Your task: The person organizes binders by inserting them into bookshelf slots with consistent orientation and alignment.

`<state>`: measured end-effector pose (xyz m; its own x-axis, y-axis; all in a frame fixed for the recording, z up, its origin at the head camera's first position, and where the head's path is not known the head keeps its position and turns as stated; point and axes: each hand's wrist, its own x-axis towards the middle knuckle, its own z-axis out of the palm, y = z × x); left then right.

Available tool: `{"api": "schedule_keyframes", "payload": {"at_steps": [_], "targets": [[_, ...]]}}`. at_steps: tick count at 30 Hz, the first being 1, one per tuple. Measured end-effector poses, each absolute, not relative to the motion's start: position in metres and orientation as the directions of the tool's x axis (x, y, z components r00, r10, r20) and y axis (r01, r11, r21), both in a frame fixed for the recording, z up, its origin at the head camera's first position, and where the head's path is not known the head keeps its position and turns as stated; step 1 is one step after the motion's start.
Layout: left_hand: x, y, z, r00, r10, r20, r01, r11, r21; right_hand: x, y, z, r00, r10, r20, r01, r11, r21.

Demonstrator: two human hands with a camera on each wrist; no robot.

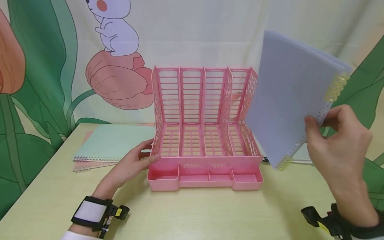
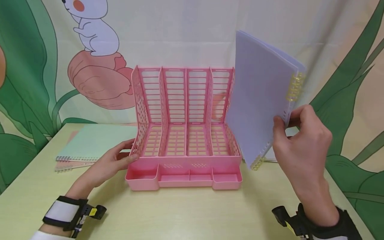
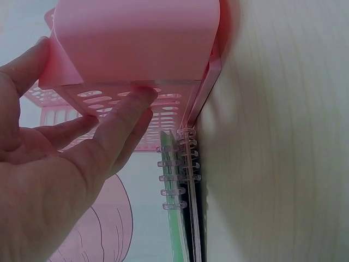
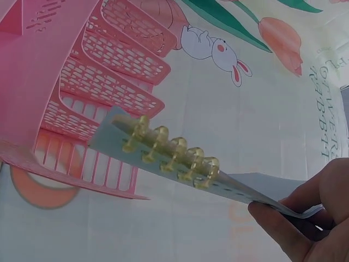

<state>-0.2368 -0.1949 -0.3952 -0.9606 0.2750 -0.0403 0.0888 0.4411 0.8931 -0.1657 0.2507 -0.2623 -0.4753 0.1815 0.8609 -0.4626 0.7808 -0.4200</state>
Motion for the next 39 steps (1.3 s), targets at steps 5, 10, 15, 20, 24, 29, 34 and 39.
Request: {"api": "schedule_keyframes", "payload": {"at_steps": [5, 10, 15, 20, 24, 29, 34, 39], "targets": [[-0.236, -0.195, -0.395, -0.961, 0.276, -0.037, 0.092, 0.440, 0.893, -0.164, 0.245, -0.257, -0.468, 0.108, 0.877, -0.505, 0.782, -0.365], [-0.237, -0.195, -0.395, -0.961, 0.275, -0.037, 0.094, 0.447, 0.890, -0.167, 0.236, -0.254, -0.465, 0.142, 0.874, -0.525, 0.751, -0.401], [-0.237, -0.195, -0.395, -0.960, 0.276, -0.035, 0.095, 0.446, 0.890, -0.174, 0.227, -0.252, -0.464, 0.134, 0.876, -0.544, 0.737, -0.401], [-0.237, -0.195, -0.396, -0.959, 0.279, -0.042, 0.088, 0.438, 0.895, -0.179, 0.220, -0.252, -0.475, 0.129, 0.871, -0.539, 0.740, -0.403], [-0.237, -0.195, -0.396, -0.959, 0.282, -0.029, 0.102, 0.439, 0.892, -0.186, 0.214, -0.253, -0.490, 0.112, 0.865, -0.546, 0.733, -0.404], [-0.238, -0.196, -0.397, -0.958, 0.286, -0.016, 0.117, 0.439, 0.891, -0.194, 0.206, -0.254, -0.503, 0.106, 0.858, -0.551, 0.726, -0.413], [-0.238, -0.196, -0.398, -0.957, 0.289, -0.015, 0.117, 0.433, 0.894, -0.199, 0.200, -0.255, -0.513, 0.079, 0.855, -0.557, 0.728, -0.401], [-0.238, -0.196, -0.398, -0.957, 0.289, -0.006, 0.125, 0.434, 0.892, -0.207, 0.194, -0.258, -0.517, 0.056, 0.854, -0.577, 0.714, -0.396]]}}
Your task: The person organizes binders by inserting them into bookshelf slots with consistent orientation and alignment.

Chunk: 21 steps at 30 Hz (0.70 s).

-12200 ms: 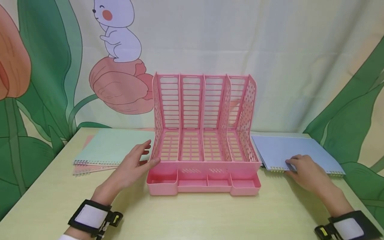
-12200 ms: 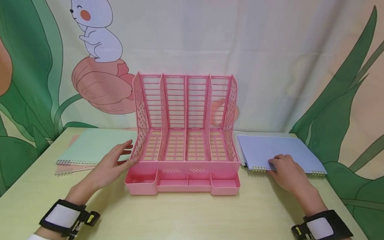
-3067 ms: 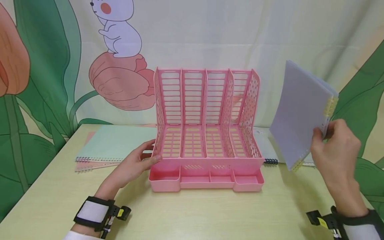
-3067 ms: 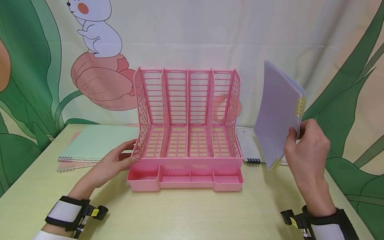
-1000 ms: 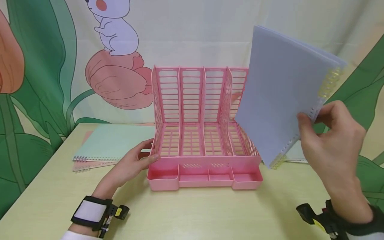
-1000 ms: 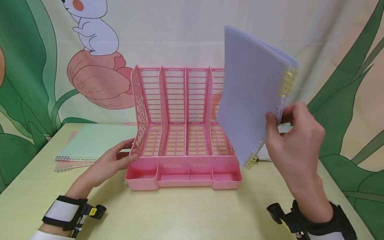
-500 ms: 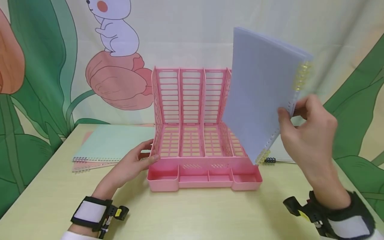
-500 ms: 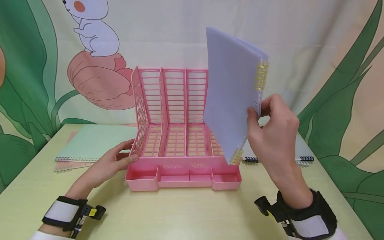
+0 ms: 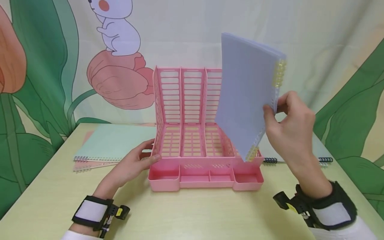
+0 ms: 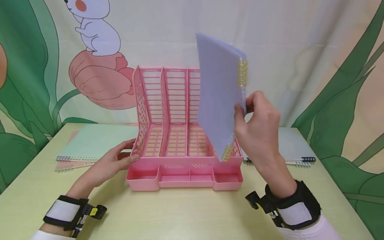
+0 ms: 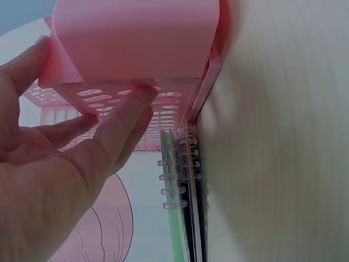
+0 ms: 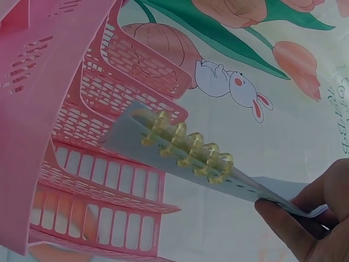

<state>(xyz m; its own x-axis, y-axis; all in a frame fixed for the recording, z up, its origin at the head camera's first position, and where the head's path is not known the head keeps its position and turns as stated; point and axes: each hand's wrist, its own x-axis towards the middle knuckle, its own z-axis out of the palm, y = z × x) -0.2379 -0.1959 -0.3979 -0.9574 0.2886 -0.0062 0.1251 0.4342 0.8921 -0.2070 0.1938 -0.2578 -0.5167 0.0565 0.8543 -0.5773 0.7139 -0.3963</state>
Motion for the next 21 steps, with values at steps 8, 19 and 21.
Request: {"api": "schedule_keyframes", "payload": {"at_steps": [8, 19, 21], "targets": [[-0.239, -0.196, -0.397, -0.957, 0.291, -0.010, 0.124, 0.437, 0.891, -0.222, 0.188, -0.262, -0.531, 0.025, 0.847, -0.583, 0.714, -0.387], [-0.237, -0.194, -0.397, -0.955, 0.295, -0.022, 0.108, 0.418, 0.902, -0.239, 0.182, -0.269, -0.569, 0.012, 0.823, -0.568, 0.717, -0.404], [-0.238, -0.195, -0.396, -0.955, 0.295, -0.014, 0.116, 0.418, 0.901, -0.242, 0.181, -0.269, -0.574, 0.007, 0.819, -0.568, 0.717, -0.404]]}}
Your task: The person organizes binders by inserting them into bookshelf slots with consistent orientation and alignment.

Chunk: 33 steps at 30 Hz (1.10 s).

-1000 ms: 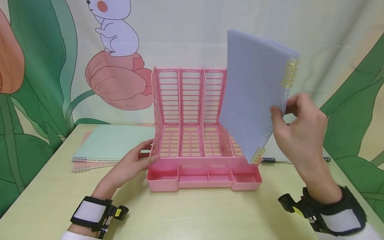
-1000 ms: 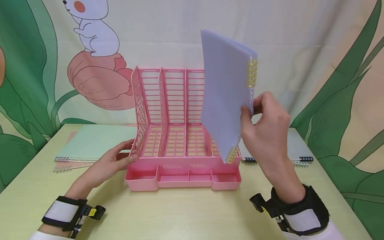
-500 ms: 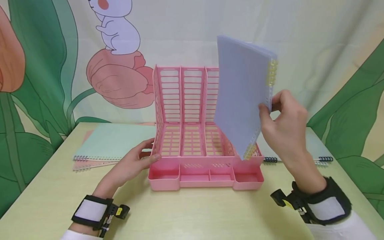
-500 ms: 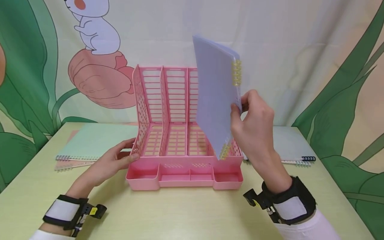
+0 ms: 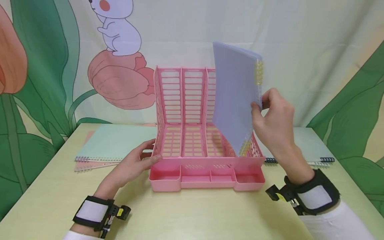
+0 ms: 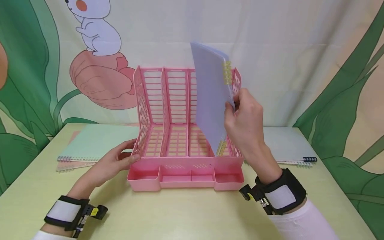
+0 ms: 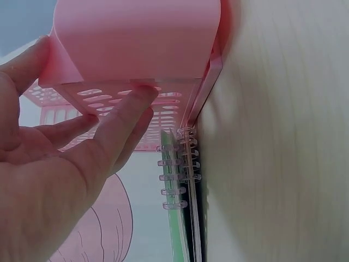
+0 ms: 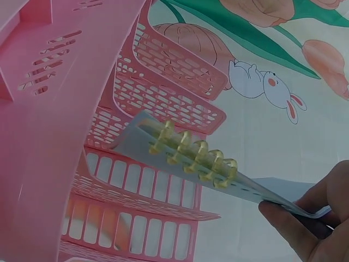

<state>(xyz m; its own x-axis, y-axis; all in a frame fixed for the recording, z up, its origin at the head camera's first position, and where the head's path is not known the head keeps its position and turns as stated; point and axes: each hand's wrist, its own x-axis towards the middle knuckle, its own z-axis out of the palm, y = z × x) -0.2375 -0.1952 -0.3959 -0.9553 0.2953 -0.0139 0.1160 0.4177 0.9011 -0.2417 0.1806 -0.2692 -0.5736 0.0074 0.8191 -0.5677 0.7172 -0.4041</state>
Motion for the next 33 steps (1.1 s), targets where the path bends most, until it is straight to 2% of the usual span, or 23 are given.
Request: {"api": "schedule_keyframes", "payload": {"at_steps": [15, 23, 33], "targets": [[-0.237, -0.197, -0.395, -0.956, 0.291, -0.030, 0.102, 0.427, 0.899, -0.256, 0.170, -0.269, -0.632, -0.041, 0.774, -0.546, 0.732, -0.407], [-0.237, -0.195, -0.394, -0.959, 0.281, -0.040, 0.091, 0.438, 0.894, -0.266, 0.166, -0.268, -0.617, -0.058, 0.785, -0.568, 0.723, -0.394], [-0.236, -0.194, -0.394, -0.959, 0.279, -0.045, 0.087, 0.443, 0.892, -0.278, 0.163, -0.273, -0.637, -0.080, 0.767, -0.561, 0.731, -0.389]]}}
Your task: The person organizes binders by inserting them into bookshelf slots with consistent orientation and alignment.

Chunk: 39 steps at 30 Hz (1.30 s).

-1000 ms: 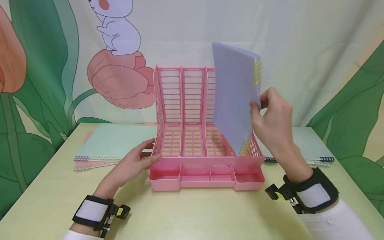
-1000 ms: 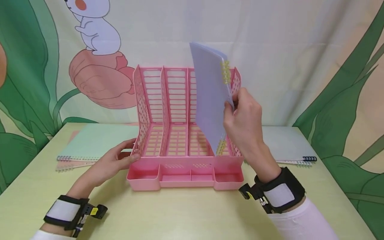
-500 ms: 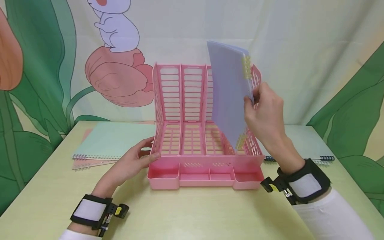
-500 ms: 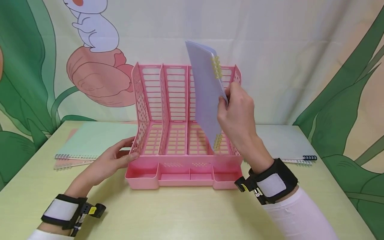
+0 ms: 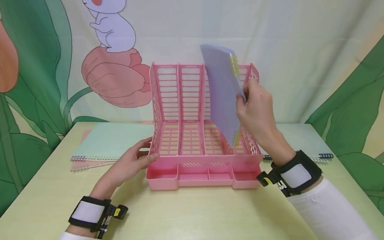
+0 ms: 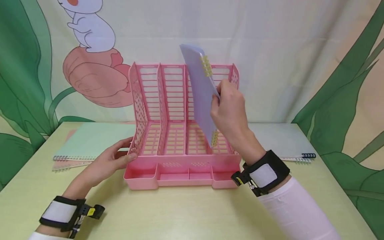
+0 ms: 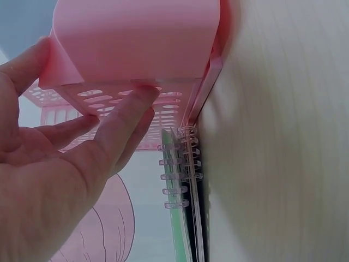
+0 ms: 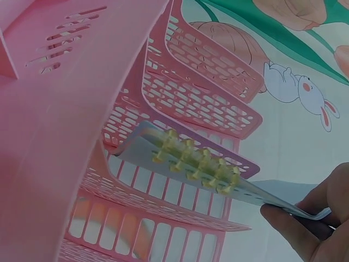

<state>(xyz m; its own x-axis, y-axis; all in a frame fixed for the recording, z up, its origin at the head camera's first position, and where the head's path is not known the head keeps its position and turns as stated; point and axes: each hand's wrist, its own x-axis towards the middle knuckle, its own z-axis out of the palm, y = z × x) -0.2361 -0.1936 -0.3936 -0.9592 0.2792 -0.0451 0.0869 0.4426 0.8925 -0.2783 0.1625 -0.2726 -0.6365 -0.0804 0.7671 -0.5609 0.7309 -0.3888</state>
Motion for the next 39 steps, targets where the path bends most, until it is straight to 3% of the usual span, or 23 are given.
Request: {"api": "schedule_keyframes", "payload": {"at_steps": [20, 39], "targets": [[-0.238, -0.190, -0.394, -0.953, 0.301, -0.031, 0.107, 0.431, 0.896, -0.286, 0.162, -0.276, -0.691, -0.062, 0.720, -0.509, 0.750, -0.423], [-0.236, -0.192, -0.394, -0.954, 0.299, -0.028, 0.109, 0.432, 0.895, -0.281, 0.151, -0.274, -0.794, -0.077, 0.603, -0.446, 0.749, -0.490]]}}
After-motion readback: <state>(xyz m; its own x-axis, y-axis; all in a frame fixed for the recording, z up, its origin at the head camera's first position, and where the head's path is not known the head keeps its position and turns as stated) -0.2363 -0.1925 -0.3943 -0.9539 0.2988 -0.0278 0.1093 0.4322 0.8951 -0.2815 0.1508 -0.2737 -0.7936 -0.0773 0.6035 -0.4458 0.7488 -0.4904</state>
